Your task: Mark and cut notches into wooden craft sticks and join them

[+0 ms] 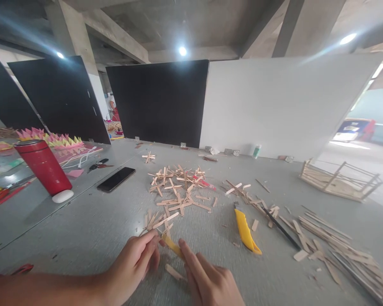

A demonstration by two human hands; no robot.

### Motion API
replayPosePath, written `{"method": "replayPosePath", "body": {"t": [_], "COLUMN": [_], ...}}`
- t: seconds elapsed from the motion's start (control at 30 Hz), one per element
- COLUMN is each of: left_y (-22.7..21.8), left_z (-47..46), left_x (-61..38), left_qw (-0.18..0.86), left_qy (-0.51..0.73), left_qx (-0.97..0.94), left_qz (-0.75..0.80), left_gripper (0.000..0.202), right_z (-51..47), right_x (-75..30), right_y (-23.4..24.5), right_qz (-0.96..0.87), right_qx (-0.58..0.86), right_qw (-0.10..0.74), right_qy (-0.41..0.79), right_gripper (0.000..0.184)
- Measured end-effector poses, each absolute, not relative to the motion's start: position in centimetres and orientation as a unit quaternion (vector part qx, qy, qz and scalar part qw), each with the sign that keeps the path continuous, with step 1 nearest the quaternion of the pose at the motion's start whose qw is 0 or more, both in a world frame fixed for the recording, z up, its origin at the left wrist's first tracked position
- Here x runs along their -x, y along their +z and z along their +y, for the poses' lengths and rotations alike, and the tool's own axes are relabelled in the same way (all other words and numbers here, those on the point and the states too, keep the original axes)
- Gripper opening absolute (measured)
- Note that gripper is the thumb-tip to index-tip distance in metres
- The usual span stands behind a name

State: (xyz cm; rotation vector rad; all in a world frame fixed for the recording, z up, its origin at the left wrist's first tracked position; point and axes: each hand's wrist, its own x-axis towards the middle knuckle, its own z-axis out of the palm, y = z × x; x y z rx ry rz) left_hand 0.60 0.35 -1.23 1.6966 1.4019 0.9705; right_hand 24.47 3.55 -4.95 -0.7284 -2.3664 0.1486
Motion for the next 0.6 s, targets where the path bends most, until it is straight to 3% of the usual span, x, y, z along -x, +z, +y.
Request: {"method": "replayPosePath", "body": {"t": [0.6], "left_y": [-1.91], "left_z": [0.78], "left_x": [-0.72], "left_qw": [0.346], "left_qy": [0.391], "left_qx": [-0.666], "left_qz": [0.533], "left_gripper": [0.051], "right_z": [3.70], "right_x": [-24.43], "right_y": [-5.73], "right_qz": [-0.923], "right_qx": [0.232], "right_qw": [0.304], "right_qy": [-0.037], "right_gripper": [0.049]}}
